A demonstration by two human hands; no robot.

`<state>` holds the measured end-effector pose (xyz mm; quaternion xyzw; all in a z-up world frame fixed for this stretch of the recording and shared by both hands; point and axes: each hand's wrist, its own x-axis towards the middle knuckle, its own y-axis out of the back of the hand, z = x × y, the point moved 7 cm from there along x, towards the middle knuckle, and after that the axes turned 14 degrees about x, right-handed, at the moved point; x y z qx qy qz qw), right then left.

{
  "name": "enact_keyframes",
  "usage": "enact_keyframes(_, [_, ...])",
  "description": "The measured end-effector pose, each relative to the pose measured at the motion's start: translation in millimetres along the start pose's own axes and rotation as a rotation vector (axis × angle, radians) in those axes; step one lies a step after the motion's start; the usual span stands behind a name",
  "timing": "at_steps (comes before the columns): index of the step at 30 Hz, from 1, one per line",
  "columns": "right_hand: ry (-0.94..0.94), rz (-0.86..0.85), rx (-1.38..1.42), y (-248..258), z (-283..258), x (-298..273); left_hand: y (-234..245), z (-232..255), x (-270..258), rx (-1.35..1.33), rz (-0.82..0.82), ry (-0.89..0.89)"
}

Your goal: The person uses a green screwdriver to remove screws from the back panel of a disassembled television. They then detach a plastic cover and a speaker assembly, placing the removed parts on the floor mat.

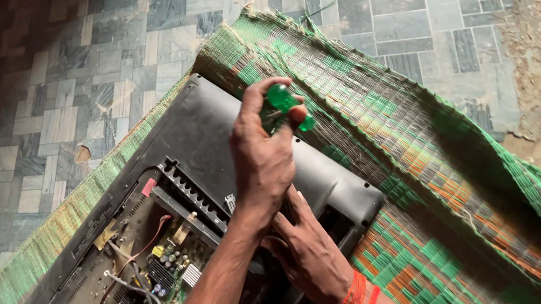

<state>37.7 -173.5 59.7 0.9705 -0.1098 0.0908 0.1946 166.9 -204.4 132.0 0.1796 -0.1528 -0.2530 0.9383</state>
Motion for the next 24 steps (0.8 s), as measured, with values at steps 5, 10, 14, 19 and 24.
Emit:
enact_keyframes(5, [-0.064,0.056,0.112,10.0,0.2,11.9,18.9,-10.9,10.0,0.002,0.076,0.003])
enact_keyframes(10, [-0.025,0.054,0.032,7.1,6.0,18.8,29.5,-22.2,15.6,0.016,0.078,0.024])
enact_keyframes(14, [-0.040,0.104,0.063,5.8,11.3,21.8,34.1,-26.1,20.8,-0.122,0.081,0.000])
enact_keyframes(19, [-0.071,0.149,0.041,2.6,19.1,19.4,42.2,-33.3,22.6,-0.051,0.091,-0.004])
enact_keyframes(24, [0.001,0.150,-0.040,-5.6,31.0,11.4,17.8,-35.6,10.8,-0.030,-0.023,0.056])
